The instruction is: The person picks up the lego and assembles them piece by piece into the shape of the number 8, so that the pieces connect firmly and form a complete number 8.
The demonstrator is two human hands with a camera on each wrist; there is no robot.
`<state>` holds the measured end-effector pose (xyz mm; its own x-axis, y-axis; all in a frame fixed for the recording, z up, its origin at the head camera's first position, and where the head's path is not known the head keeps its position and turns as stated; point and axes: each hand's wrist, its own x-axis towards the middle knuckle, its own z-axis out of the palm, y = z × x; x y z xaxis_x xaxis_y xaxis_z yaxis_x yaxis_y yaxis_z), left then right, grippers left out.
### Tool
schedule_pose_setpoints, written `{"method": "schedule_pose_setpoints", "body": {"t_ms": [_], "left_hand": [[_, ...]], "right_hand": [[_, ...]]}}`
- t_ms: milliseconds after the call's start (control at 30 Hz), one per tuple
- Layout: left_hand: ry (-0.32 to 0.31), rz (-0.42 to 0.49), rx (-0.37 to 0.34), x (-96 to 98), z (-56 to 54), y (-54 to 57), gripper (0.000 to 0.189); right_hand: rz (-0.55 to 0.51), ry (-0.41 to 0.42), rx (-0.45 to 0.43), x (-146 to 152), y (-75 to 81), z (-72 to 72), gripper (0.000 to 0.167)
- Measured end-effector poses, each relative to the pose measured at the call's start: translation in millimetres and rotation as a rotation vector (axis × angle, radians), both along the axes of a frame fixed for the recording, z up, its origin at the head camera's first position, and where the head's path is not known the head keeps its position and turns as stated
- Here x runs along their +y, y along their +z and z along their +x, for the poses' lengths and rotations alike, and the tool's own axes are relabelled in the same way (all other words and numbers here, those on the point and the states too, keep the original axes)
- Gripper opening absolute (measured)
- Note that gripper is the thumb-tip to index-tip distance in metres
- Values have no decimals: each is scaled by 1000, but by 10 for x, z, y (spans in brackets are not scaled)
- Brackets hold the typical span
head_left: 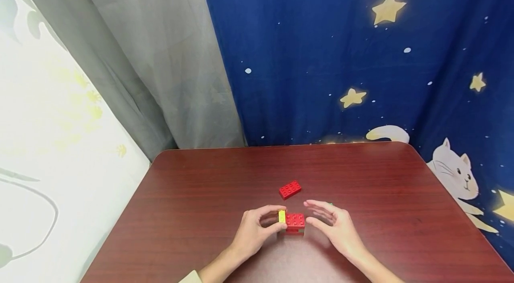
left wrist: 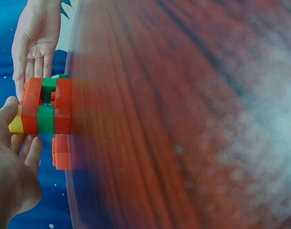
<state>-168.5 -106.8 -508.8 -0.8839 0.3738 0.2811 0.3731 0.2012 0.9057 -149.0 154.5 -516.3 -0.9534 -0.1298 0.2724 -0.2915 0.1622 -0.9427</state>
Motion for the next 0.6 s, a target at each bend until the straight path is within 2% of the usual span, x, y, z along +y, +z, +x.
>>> {"method": "schedule_pose_setpoints", "body": {"t_ms": [200, 600], "left_hand": [[-8, -4, -17, -4, 0, -15, 40], [-52, -32, 30, -33, -12, -7, 46]], "right_hand": [[-5, -94, 64, 53, -17, -25, 42], [97, -323, 13, 167, 3, -41, 48]]}}
